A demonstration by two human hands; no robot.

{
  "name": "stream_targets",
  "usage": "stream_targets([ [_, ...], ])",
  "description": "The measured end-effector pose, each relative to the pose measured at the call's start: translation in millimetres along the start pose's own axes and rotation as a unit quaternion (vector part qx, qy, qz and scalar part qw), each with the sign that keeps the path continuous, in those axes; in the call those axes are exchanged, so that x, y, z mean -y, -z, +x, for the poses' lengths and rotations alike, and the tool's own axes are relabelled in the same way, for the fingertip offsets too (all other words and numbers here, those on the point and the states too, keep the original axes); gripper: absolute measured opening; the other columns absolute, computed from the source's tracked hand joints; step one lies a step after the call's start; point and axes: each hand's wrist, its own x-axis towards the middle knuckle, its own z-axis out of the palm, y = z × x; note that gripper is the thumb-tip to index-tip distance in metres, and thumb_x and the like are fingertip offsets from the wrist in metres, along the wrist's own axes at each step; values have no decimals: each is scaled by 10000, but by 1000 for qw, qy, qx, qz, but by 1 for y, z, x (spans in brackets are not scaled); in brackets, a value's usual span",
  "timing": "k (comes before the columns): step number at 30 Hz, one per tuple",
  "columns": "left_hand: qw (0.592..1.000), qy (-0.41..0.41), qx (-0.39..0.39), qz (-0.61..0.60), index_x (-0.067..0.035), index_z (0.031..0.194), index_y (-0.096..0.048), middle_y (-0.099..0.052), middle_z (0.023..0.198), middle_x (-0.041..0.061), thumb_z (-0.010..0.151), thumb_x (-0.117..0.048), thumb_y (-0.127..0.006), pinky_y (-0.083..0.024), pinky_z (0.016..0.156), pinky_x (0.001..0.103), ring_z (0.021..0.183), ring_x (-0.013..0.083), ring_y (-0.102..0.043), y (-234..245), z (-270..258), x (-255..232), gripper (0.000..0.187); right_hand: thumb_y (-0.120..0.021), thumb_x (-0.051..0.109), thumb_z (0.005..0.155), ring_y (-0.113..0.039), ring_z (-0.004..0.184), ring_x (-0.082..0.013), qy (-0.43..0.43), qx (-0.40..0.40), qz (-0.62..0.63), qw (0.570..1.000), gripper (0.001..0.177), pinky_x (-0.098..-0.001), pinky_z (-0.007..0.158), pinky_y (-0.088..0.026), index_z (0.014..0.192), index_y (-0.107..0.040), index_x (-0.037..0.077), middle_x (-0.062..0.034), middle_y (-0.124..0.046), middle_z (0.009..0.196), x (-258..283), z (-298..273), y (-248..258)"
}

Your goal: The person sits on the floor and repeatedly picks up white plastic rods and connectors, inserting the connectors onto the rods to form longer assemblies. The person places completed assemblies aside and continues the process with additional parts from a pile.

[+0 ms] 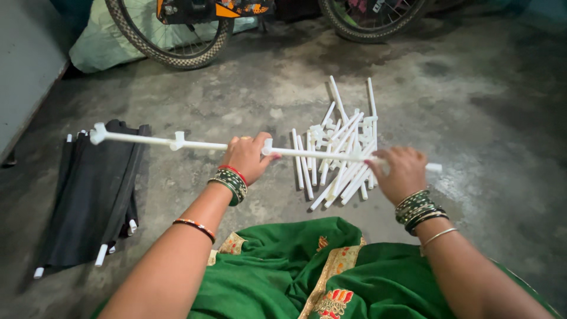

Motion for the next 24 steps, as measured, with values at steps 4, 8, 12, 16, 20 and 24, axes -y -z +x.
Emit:
stream_targets([
  [4,999,21,32,1,-141,1212,-624,-727,857,117,915,-534,-660,-465,863,479,869,334,-688,-4,-2,9,494,-647,428,1010,-605,1092,-265,-71,-43,-31,996,278,-525,1061,-370,1027,-770,179,-43,-718,1014,-27,-3,-4],
  [8,998,29,52,1,-155,1275,-601,-731,850,125,922,-531,-646,-465,857,480,862,342,-691,-3,-6,15,517,-616,412,1003,-625,1066,-287,-42,42,4,998,291,-515,1033,-392,1031,-768,165,-58,-747,983,-35,-5,-9],
  [12,998,5,51,-21,-242,1283,-609,-748,837,76,905,-497,-639,-451,821,493,861,320,-694,2,-8,21,456,-540,489,987,-689,996,-285,-61,203,38,976,375,-478,938,-462,1072,-753,192,-72,-769,953,-21,-6,-8],
  [16,999,6,41,17,-273,1150,-652,-734,788,29,908,-520,-666,-441,832,458,851,269,-695,10,-5,19,346,-472,606,963,-698,987,-336,-147,294,22,944,470,-476,872,-526,1175,-734,278,-96,-759,1017,-7,-4,4],
  [20,1000,-5,21,20,-278,1105,-673,-715,747,21,902,-505,-686,-413,827,446,811,257,-686,21,-5,13,305,-433,640,973,-734,1000,-298,-169,366,35,914,522,-456,911,-547,1102,-775,267,-66,-802,993,-7,-1,15],
  [24,999,9,35,-3,-283,1105,-677,-719,743,-4,905,-495,-688,-395,838,437,811,236,-687,24,-5,12,292,-440,644,975,-756,999,-276,-188,374,53,906,539,-451,924,-560,1056,-792,243,-52,-821,956,-9,-4,10],
])
